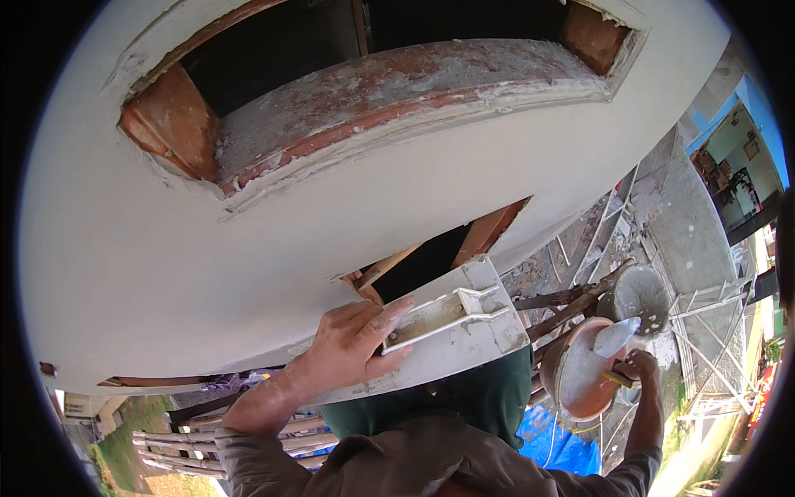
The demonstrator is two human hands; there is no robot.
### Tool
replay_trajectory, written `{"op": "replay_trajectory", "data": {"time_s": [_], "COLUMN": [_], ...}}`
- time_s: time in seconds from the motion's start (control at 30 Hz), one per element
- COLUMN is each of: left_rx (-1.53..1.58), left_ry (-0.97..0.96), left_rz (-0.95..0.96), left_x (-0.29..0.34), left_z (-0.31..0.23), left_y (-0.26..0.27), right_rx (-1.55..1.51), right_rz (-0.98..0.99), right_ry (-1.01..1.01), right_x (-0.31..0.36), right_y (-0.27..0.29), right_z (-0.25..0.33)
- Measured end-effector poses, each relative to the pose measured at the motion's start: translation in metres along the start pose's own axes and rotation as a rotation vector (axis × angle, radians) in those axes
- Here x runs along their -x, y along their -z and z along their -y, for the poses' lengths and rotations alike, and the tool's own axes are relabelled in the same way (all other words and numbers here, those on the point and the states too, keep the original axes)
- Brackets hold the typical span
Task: The person applies plaster to a wall around a rectangular opening using a trowel and a brush. They repeatedly smooth the surface and clean the edges of the opening while working on scaffolding.
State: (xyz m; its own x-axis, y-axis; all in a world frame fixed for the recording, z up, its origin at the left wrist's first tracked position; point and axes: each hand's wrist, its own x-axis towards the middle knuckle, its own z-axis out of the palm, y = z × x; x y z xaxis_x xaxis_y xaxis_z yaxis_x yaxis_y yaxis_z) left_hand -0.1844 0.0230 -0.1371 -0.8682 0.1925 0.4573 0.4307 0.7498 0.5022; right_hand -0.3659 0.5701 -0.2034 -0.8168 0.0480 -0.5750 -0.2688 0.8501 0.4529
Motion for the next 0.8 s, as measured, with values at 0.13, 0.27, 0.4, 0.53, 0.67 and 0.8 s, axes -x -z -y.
{"op": "replay_trajectory", "data": {"time_s": [0.13, 0.27, 0.4, 0.53, 0.67, 0.8], "left_rx": [-0.023, 0.044, -0.015, -0.107, -0.138, -0.196], "left_ry": [-0.025, 0.014, 0.082, 0.102, 0.144, 0.226], "left_rz": [-0.03, -0.054, -0.025, -0.186, -0.31, -0.329], "left_x": [0.003, 0.011, 0.038, 0.096, 0.146, 0.181], "left_z": [0.003, -0.002, -0.003, 0.007, 0.012, 0.01], "left_y": [-0.002, -0.006, -0.008, 0.032, 0.052, 0.061], "right_rx": [-0.585, -1.447, -0.357, -1.232, -1.536, -1.629], "right_rz": [-0.382, -0.663, -0.47, -0.951, -1.401, -1.813], "right_ry": [-0.138, 0.12, -0.219, -0.033, 0.275, 0.331], "right_x": [0.033, 0.025, -0.063, -0.053, 0.014, 0.051], "right_y": [0.058, 0.096, 0.051, 0.091, 0.188, 0.269], "right_z": [-0.04, -0.071, 0.0, 0.106, 0.23, 0.267]}}
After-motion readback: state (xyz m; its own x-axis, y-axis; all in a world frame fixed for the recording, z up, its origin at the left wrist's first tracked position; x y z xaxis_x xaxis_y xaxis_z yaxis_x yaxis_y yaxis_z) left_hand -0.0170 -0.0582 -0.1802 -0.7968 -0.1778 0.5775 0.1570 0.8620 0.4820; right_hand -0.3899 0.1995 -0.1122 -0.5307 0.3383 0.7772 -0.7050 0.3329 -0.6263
